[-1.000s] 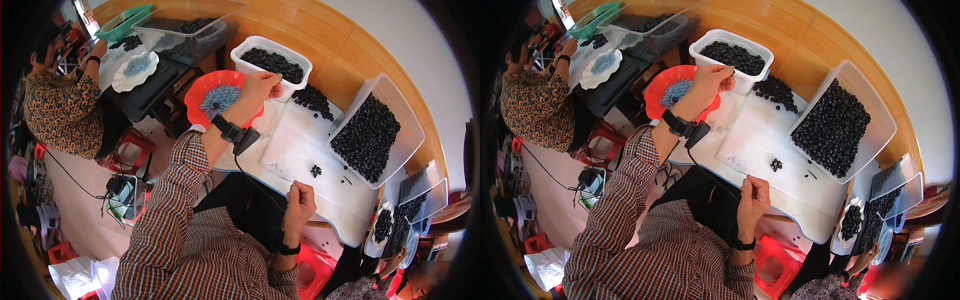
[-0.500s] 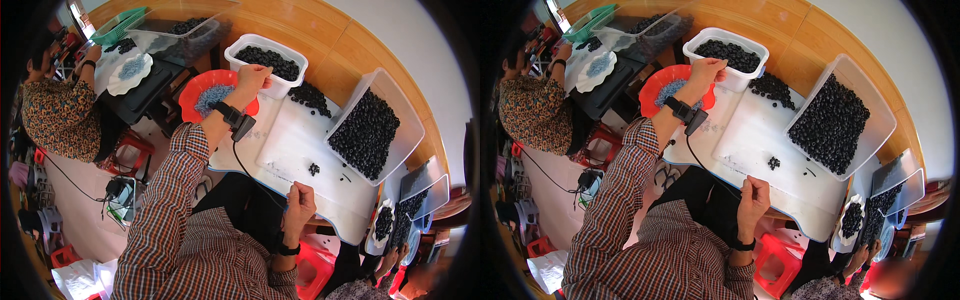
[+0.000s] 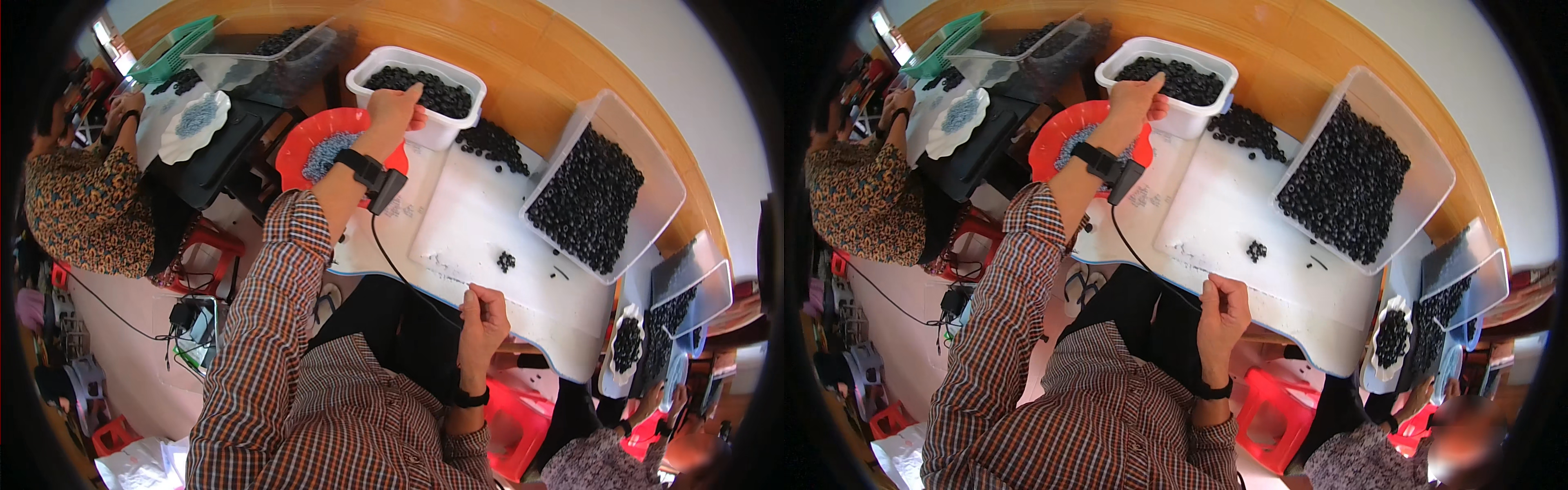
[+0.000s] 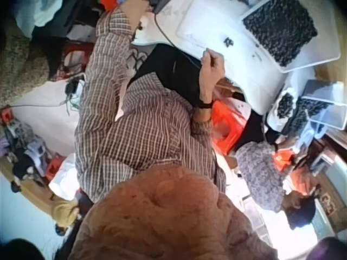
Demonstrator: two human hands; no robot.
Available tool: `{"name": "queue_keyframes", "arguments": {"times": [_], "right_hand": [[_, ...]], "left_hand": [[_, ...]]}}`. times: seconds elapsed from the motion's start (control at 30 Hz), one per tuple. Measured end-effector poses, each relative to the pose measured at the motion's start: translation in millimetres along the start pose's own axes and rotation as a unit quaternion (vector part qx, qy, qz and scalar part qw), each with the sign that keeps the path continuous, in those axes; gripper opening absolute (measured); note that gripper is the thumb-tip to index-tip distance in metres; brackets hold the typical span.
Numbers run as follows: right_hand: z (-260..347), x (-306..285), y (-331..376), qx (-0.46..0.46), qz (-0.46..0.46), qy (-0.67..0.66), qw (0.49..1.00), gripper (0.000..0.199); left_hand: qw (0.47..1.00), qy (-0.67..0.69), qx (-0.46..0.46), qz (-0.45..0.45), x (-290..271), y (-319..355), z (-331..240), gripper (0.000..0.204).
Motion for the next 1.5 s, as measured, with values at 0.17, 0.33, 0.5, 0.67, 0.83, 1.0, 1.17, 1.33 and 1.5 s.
{"name": "queue_keyframes", "arguments": {"times": [0.17,0.33,0.5,0.67,0.83,1.0,1.17,1.33,1.5], "right_hand": [[2.7,5.8,1.2,-0.008,0.0,-0.008,1.0,0.007],[1.0,9.5,2.0,-0.007,0.017,-0.013,1.0,0.006],[1.8,8.4,4.1,-0.032,0.031,0.021,0.999,0.006],[23.2,18.5,5.1,-0.115,0.04,0.087,0.989,0.006],[-17.1,18.3,7.1,0.013,0.132,0.133,0.982,0.007],[9.8,22.3,15.9,-0.079,0.072,0.076,0.991,0.008],[18.7,18.7,18.3,-0.09,0.064,0.123,0.986,0.007],[14.5,16.9,23.2,-0.084,0.07,0.097,0.989,0.007],[15.4,23.5,25.9,-0.118,0.078,0.102,0.985,0.008]], "left_hand": [[0.994,0.071,0.007,0.088,-8.1,12.4,5.1,0.02],[0.975,0.048,-0.012,0.215,12.0,83.2,-27.1,0.024],[0.944,0.031,0.053,0.323,21.3,179.1,-76.7,0.035],[0.827,0.071,0.131,0.543,-0.8,268.6,-122.2,0.029],[0.774,0.071,0.182,0.603,-34.8,276.1,-143.9,0.025],[0.764,0.123,0.195,0.603,-35.1,296.3,-148.3,0.023],[0.735,0.172,0.22,0.617,-28.9,299.5,-162.0,0.021],[0.701,0.211,0.249,0.634,-57.2,309.2,-175.9,0.02],[0.638,0.274,0.248,0.676,-78.7,334.7,-164.8,0.018]]}}
Point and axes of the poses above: each hand's wrist, its own y-axis away from the middle knuckle, its own x-axis out of the palm, z = x × y, the point moved 2 cm from there along -y, towards the middle knuckle, and after that the axes turned 2 degrees about z, right-handed, at the moved point
